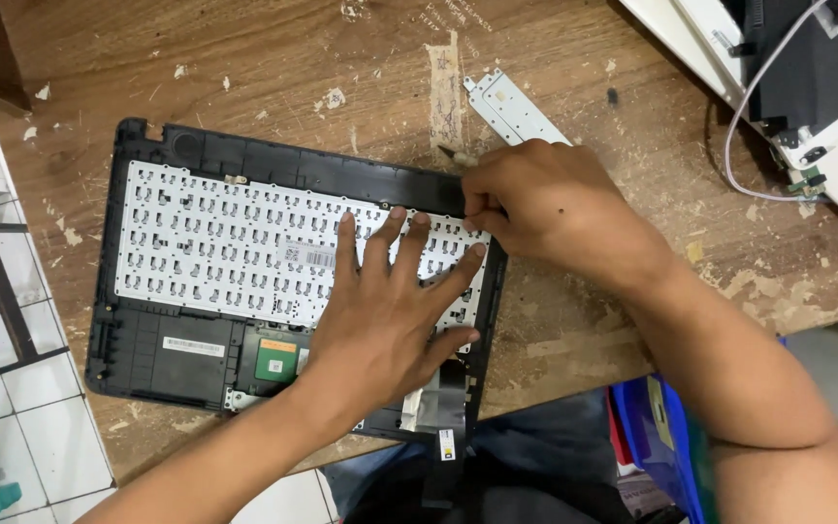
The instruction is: Preparing a laptop top case for a new keyboard by removing the old one and scraping down the plastic mounting rivets.
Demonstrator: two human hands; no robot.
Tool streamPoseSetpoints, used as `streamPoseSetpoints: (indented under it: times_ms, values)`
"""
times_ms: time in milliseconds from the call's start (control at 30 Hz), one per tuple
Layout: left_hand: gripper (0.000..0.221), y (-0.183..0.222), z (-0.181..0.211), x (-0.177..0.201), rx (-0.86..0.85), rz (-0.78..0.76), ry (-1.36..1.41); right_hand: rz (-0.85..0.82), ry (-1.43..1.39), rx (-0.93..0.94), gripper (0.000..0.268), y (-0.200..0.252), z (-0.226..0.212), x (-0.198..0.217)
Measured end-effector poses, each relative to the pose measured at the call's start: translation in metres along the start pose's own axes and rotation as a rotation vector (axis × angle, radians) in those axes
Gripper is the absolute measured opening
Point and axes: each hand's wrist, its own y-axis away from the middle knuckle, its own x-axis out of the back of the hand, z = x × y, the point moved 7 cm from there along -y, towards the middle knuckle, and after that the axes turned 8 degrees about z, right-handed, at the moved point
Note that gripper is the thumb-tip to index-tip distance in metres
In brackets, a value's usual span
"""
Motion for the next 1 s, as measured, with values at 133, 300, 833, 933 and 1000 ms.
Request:
streamPoseSetpoints:
  times_ms: [133, 300, 833, 933, 1000]
  values:
    - [0.065, 0.000, 0.004, 0.001, 0.019, 0.033, 0.031, -0.016, 0.033, -0.003, 0.017, -0.004, -0.003, 0.001]
    - [0.067, 0.004, 0.004, -0.006, -0.005, 0.043, 0.037, -0.097, -0.026, -0.007, 0.014, -0.002, 0.002, -0.002]
    - [0.079, 0.033, 0.060, 0.010, -0.156, 0.143, 0.180, -0.093, -0.029, 0.000, 0.004, -0.002, -0.002, 0.004]
    - [0.081, 0.035, 0.057, 0.005, -0.216, 0.088, 0.219, -0.160, 0.009, -0.085, 0.007, -0.002, 0.001, 0.002]
    - [0.103, 0.036, 0.054, 0.000, -0.282, 0.052, 0.148, -0.164, -0.014, -0.122, 0.007, -0.003, 0.001, 0.003]
